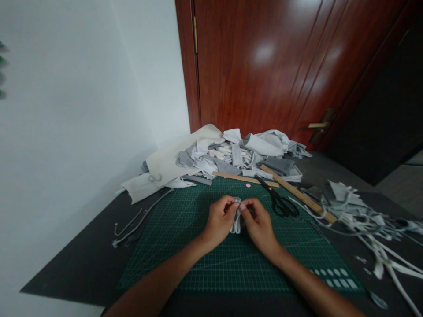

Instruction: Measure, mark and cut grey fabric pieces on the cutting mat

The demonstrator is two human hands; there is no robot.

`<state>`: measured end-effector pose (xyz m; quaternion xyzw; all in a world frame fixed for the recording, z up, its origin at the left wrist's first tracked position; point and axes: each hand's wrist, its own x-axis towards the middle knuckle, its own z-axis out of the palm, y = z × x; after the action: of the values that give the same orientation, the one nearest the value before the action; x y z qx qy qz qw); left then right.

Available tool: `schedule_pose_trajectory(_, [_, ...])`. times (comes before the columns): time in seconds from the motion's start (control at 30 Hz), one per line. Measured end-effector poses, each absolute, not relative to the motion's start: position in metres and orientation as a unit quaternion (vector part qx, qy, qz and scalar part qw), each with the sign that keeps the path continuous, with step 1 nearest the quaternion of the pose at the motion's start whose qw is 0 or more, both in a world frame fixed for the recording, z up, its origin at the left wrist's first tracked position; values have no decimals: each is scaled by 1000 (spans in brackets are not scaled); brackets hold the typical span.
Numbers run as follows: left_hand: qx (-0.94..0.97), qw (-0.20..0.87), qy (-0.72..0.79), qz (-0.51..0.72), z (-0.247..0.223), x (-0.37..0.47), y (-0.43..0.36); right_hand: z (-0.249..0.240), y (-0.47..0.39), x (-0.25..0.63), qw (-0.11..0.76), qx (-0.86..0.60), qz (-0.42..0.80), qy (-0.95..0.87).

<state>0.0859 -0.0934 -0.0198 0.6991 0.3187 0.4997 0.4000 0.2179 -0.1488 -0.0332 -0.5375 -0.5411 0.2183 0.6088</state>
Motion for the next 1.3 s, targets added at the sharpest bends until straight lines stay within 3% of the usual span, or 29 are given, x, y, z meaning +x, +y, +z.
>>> schedule_pose_trajectory(0.53, [689, 431, 285, 509, -12, 87, -99, -26, -152, 209, 693, -441, 311, -479])
schedule_pose_trajectory(0.8, [688, 457, 262, 499, -9, 81, -90, -25, -156, 227, 610, -445, 277, -595])
schedule_pose_trajectory(1.3, [694, 515, 237, 445, -6, 80, -87, -29, -145, 231, 611, -423, 338, -577])
